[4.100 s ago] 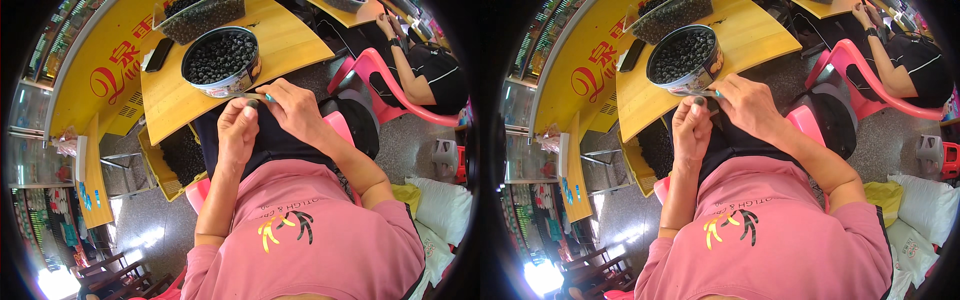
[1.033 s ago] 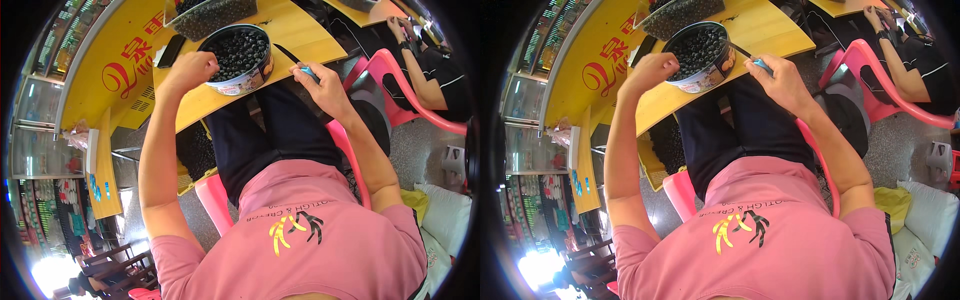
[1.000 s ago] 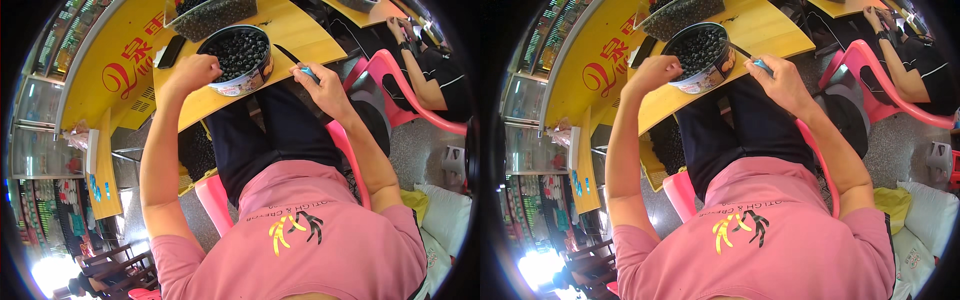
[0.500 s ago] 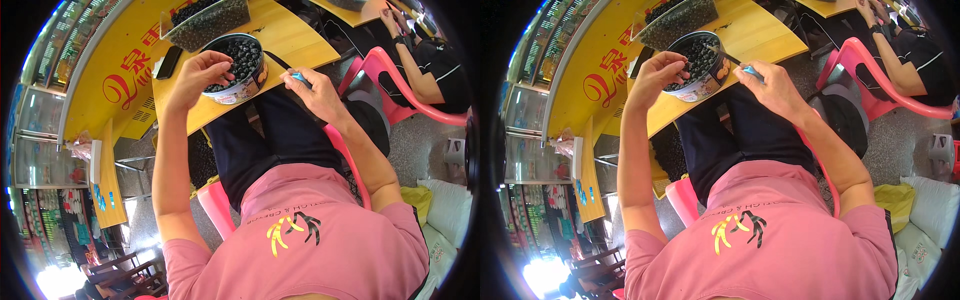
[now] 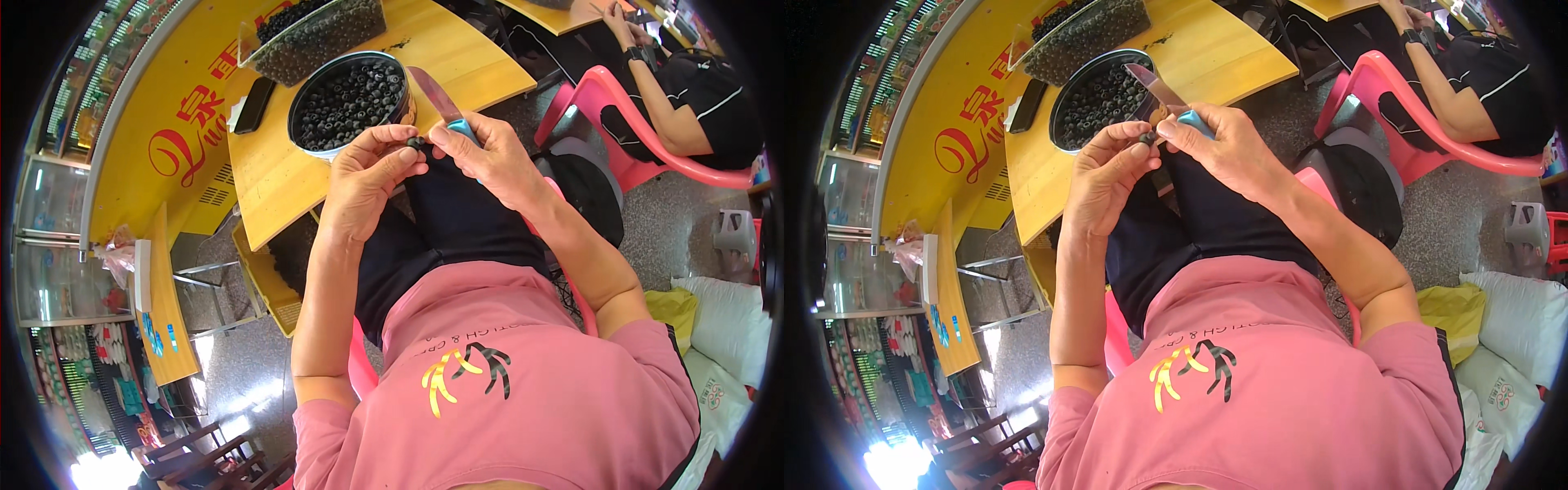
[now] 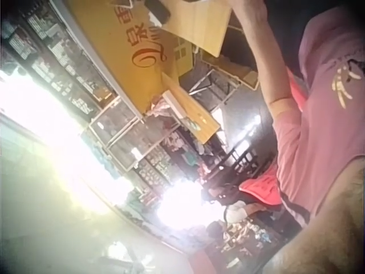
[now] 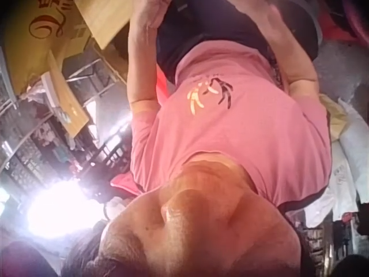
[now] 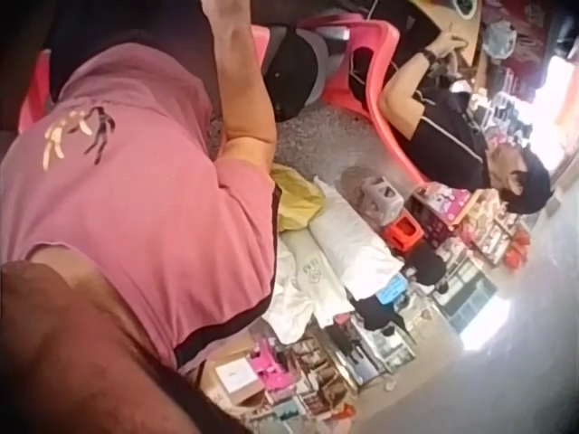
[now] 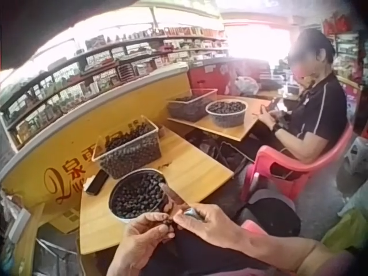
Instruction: The person is using a utility knife to peel or pit small black fruits at a manual workstation.
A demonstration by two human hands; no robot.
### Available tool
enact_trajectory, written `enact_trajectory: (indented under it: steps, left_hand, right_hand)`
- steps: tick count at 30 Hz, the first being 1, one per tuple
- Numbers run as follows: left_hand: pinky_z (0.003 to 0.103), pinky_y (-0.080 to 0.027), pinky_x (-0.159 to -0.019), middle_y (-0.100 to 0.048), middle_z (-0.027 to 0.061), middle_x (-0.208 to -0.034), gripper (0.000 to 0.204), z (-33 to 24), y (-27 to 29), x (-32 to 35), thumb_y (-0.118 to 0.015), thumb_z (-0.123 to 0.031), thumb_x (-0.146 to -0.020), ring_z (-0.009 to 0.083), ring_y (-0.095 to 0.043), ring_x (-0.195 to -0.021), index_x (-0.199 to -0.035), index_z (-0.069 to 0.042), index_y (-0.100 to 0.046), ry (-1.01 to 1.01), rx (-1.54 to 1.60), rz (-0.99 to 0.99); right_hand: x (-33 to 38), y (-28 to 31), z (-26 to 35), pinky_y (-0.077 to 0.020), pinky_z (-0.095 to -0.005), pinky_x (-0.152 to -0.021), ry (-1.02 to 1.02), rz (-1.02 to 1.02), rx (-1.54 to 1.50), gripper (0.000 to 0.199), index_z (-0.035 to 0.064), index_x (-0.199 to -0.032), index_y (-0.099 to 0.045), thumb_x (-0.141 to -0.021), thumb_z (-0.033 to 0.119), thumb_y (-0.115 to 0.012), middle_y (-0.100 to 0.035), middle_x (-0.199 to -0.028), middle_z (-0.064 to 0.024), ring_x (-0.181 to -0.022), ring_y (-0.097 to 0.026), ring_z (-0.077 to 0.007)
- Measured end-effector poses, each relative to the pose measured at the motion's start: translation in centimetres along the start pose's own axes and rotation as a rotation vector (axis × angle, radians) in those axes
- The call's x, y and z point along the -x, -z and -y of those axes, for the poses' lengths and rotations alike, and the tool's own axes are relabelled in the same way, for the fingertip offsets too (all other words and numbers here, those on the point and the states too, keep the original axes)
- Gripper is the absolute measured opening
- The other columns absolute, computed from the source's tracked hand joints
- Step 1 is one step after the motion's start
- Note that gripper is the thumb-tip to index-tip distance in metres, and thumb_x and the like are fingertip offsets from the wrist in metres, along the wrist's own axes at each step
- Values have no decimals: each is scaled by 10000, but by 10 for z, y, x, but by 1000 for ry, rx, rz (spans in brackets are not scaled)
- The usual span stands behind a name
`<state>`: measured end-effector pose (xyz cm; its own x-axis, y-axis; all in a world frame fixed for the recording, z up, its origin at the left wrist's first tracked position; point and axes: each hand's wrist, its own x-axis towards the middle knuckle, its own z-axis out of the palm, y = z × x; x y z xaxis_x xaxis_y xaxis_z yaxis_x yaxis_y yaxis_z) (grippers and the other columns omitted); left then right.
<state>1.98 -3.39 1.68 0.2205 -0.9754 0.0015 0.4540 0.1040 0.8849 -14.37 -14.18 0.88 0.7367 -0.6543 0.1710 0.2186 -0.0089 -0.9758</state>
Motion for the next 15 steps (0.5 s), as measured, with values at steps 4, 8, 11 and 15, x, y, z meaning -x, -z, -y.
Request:
enact_trajectory:
  steps: [4,8,11,15]
  left_hand:
    - [287,-553,-811,-616,85,-1028,281,8,-7,5,-646,26,-871,148,-631,-908,-1142,9,-574,-82,-125,-83]
    - [259,-529,-765,-585,62,-1025,299,20,-10,8,-609,64,-874,120,-590,-886,-1163,9,-553,-237,-355,-99]
    - [258,-490,-736,-587,67,-983,367,22,-16,13,-616,83,-824,135,-581,-845,-1172,-6,-540,-289,-630,-114]
    - [279,-474,-721,-568,64,-932,427,12,-29,16,-646,73,-784,155,-555,-823,-1186,-37,-552,-521,-1160,-73]
  right_hand:
    - [2,-3,6,-374,-178,-582,7,54,-3,279,2,-1015,-649,-911,258,-684,-555,-764,43,-667,-462,-13]
    - [2,-1,-4,-445,-183,-725,-44,49,51,280,-12,-1042,-651,-866,187,-738,-624,-864,22,-788,-535,-27]
    - [1,-2,-3,-453,-182,-740,-46,57,49,285,-16,-1042,-651,-860,183,-743,-634,-873,14,-801,-550,-33]
    - [0,-2,-8,-472,-209,-700,-27,56,77,231,-5,-1002,-666,-863,168,-731,-643,-834,7,-764,-572,-47]
